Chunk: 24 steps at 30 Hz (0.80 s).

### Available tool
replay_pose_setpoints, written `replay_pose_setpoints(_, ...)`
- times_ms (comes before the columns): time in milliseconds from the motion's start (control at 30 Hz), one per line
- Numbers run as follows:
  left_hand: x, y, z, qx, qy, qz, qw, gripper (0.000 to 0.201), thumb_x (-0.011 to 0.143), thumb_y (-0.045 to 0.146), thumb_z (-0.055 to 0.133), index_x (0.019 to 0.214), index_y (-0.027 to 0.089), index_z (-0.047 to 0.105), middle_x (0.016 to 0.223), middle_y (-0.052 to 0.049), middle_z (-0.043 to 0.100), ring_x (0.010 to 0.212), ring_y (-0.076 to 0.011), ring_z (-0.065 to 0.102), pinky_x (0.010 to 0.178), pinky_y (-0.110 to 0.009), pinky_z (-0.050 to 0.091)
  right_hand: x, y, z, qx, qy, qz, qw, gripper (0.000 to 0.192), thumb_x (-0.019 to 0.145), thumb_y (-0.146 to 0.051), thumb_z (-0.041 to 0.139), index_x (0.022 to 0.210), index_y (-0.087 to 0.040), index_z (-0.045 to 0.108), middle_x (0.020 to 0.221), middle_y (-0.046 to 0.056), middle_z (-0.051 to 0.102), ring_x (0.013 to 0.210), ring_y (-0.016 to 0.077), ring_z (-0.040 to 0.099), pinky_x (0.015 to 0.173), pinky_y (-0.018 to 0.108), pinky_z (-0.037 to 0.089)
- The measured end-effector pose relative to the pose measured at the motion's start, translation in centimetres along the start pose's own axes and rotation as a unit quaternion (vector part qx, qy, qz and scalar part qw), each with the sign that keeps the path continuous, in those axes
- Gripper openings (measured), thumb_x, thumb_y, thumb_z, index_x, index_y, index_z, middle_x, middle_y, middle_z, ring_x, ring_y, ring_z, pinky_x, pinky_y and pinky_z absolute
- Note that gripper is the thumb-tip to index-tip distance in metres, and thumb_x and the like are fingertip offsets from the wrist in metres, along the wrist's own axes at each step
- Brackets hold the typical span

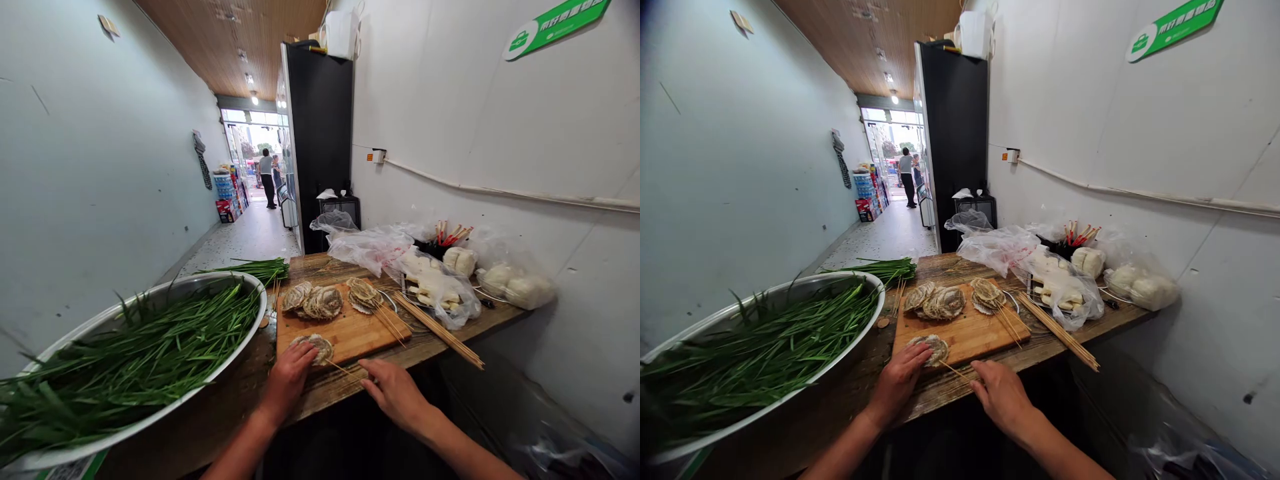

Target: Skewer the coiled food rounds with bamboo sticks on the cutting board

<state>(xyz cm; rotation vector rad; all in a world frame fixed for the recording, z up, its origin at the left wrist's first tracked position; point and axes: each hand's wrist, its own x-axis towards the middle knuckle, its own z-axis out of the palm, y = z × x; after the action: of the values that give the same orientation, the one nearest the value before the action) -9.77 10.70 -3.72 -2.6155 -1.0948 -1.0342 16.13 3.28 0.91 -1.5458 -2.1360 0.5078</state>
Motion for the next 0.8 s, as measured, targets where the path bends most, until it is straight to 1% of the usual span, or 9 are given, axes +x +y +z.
replay_pose_setpoints(100, 0.0, 0.1, 0.1, -0.013, -0.005, -0.008, 1.0, 0.029, 0.088, 0.019, 0.045, 0.111, 0.026, 0.061, 0.111, -0.003, 0.065, 0.106, -0.0186, 0.058, 0.095, -0.041, 0.047, -0.3, -0.1, 1.0, 0.049, -0.013, 0.002, 0.999, 0.032, 0.085, -0.018, 0.042, 0.109, -0.017, 0.063, 0.106, 0.009, 0.067, 0.096, 0.0211, 0.062, 0.084, 0.03, 0.046)
replay_pose_setpoints(267, 0.3, 0.2, -0.2, -0.028, -0.023, -0.008, 0.999, 0.027, 0.087, 0.021, 0.047, 0.11, 0.025, 0.062, 0.114, -0.005, 0.063, 0.111, -0.0197, 0.055, 0.097, -0.041, 0.046, 0.4, 0.7, 1.9, 0.096, -0.009, -0.035, 0.995, 0.03, 0.086, -0.016, 0.041, 0.102, -0.02, 0.067, 0.094, 0.005, 0.071, 0.085, 0.0189, 0.065, 0.074, 0.026, 0.047)
replay_pose_setpoints(400, 0.5, 0.3, -0.4, -0.034, -0.021, 0.004, 0.999, 0.028, 0.087, 0.021, 0.048, 0.112, 0.025, 0.061, 0.117, -0.006, 0.061, 0.114, -0.0202, 0.053, 0.098, -0.04, 0.045, 0.7, 0.5, 2.3, 0.089, -0.004, -0.062, 0.994, 0.03, 0.087, -0.015, 0.041, 0.099, -0.02, 0.067, 0.091, 0.005, 0.071, 0.082, 0.018, 0.065, 0.071, 0.024, 0.046)
replay_pose_setpoints(633, 0.3, 0.2, 0.0, -0.027, -0.022, -0.001, 0.999, 0.03, 0.087, 0.019, 0.047, 0.114, 0.026, 0.06, 0.123, -0.006, 0.058, 0.118, -0.02, 0.05, 0.1, -0.041, 0.043, 1.5, 0.0, 3.0, 0.078, -0.001, -0.059, 0.995, 0.03, 0.088, -0.015, 0.04, 0.095, -0.021, 0.068, 0.09, 0.004, 0.072, 0.08, 0.0174, 0.066, 0.067, 0.022, 0.046)
replay_pose_setpoints(733, 0.4, 0.3, 0.0, -0.033, -0.03, -0.01, 0.999, 0.029, 0.088, 0.019, 0.046, 0.113, 0.026, 0.06, 0.125, -0.006, 0.056, 0.12, -0.0199, 0.047, 0.1, -0.041, 0.042, 1.8, 0.1, 3.3, 0.082, 0.007, -0.054, 0.995, 0.03, 0.087, -0.015, 0.04, 0.096, -0.02, 0.068, 0.092, 0.005, 0.072, 0.082, 0.0176, 0.067, 0.071, 0.023, 0.047)
replay_pose_setpoints(800, 0.6, 0.4, -0.5, -0.041, -0.053, -0.019, 0.998, 0.029, 0.089, 0.021, 0.045, 0.113, 0.026, 0.06, 0.126, -0.006, 0.055, 0.122, -0.02, 0.046, 0.101, -0.041, 0.041, 1.8, 0.2, 3.4, 0.072, 0.016, -0.051, 0.996, 0.03, 0.088, -0.016, 0.041, 0.099, -0.02, 0.068, 0.096, 0.006, 0.071, 0.084, 0.018, 0.066, 0.075, 0.024, 0.047)
